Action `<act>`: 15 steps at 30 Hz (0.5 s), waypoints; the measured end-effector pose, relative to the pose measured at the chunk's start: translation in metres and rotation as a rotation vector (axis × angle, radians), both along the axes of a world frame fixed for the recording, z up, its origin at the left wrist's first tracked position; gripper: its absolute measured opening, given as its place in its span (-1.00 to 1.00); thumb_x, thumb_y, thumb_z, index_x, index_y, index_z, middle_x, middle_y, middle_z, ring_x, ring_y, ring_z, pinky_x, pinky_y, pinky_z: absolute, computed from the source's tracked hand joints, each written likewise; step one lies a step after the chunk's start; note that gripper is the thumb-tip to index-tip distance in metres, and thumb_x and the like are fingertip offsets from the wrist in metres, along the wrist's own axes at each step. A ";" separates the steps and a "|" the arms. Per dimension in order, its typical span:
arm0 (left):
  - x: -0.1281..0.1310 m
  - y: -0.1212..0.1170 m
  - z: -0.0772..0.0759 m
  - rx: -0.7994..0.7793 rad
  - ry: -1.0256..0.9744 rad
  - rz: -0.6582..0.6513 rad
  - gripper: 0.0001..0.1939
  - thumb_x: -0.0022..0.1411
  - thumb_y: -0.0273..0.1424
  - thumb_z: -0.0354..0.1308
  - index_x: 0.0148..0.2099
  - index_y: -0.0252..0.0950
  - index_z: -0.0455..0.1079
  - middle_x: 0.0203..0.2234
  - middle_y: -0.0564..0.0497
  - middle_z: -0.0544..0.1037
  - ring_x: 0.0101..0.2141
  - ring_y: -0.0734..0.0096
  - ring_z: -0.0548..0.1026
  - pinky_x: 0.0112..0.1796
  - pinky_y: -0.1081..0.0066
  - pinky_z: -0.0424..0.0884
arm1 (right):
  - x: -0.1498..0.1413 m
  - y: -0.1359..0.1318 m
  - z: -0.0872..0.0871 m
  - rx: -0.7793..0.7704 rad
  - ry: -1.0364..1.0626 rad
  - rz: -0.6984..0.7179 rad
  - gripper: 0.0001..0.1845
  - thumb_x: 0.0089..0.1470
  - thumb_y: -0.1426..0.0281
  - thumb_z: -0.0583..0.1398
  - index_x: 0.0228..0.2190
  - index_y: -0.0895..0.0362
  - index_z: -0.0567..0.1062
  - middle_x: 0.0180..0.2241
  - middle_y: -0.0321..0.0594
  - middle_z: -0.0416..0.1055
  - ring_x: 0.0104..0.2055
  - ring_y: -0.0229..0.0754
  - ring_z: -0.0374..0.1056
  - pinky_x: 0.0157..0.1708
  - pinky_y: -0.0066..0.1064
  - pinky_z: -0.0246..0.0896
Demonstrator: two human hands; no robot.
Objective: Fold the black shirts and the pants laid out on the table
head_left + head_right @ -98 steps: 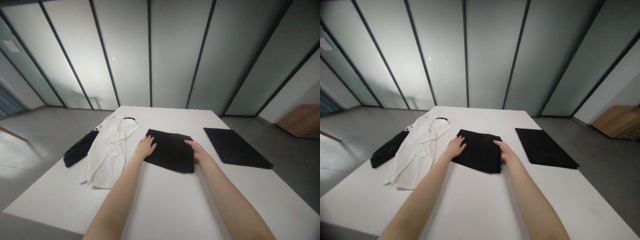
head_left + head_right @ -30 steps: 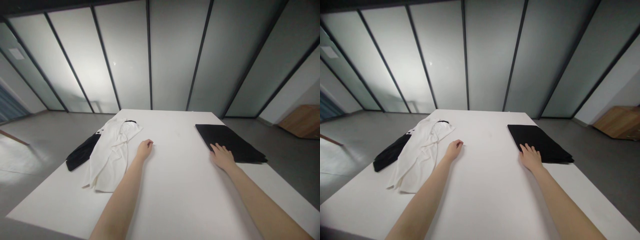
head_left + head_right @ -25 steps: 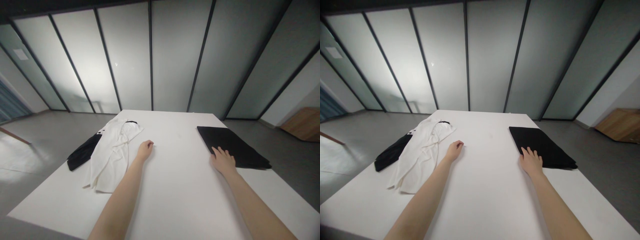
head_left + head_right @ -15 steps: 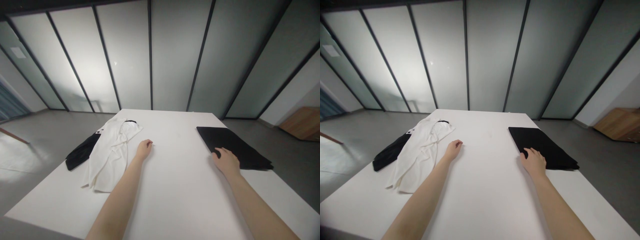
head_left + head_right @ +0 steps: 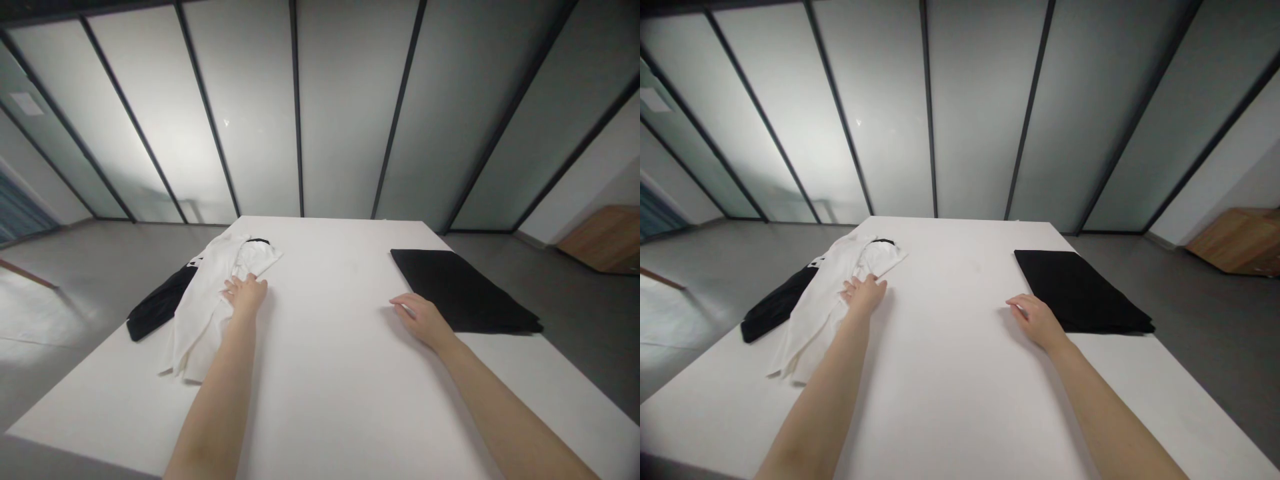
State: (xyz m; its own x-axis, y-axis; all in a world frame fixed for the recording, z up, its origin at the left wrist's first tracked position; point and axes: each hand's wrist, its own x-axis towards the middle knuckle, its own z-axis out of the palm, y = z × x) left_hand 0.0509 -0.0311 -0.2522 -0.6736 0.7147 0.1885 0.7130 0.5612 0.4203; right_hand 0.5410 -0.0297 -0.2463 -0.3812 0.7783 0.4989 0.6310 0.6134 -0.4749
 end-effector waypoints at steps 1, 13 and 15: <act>-0.007 -0.003 -0.001 -0.015 0.004 0.019 -0.58 0.19 -0.17 0.21 0.05 -0.22 0.53 0.36 -0.43 0.31 0.40 -0.60 0.07 0.20 -0.48 0.01 | 0.001 0.000 0.000 -0.004 0.006 -0.002 -0.72 0.26 0.25 0.14 -0.28 0.01 0.66 -0.21 -0.10 0.67 -0.12 0.05 0.57 0.01 -0.10 0.46; 0.004 -0.007 0.041 0.038 0.057 -0.122 -0.58 0.35 -0.34 0.07 0.11 -0.39 0.57 0.01 -0.39 0.64 0.12 -0.18 0.54 0.17 -0.02 0.36 | 0.004 0.001 -0.003 -0.018 0.011 0.007 -0.73 0.26 0.29 0.15 -0.25 0.04 0.66 -0.19 -0.10 0.67 -0.11 0.03 0.58 -0.03 -0.15 0.46; 0.007 -0.005 0.052 0.143 0.014 -0.183 -0.57 0.34 -0.37 0.06 0.13 -0.38 0.58 0.01 -0.33 0.66 0.11 -0.10 0.57 0.17 0.08 0.38 | 0.003 0.000 -0.003 -0.015 0.015 0.022 -0.74 0.26 0.31 0.15 -0.25 0.03 0.66 -0.20 -0.12 0.67 -0.12 0.02 0.58 -0.03 -0.15 0.45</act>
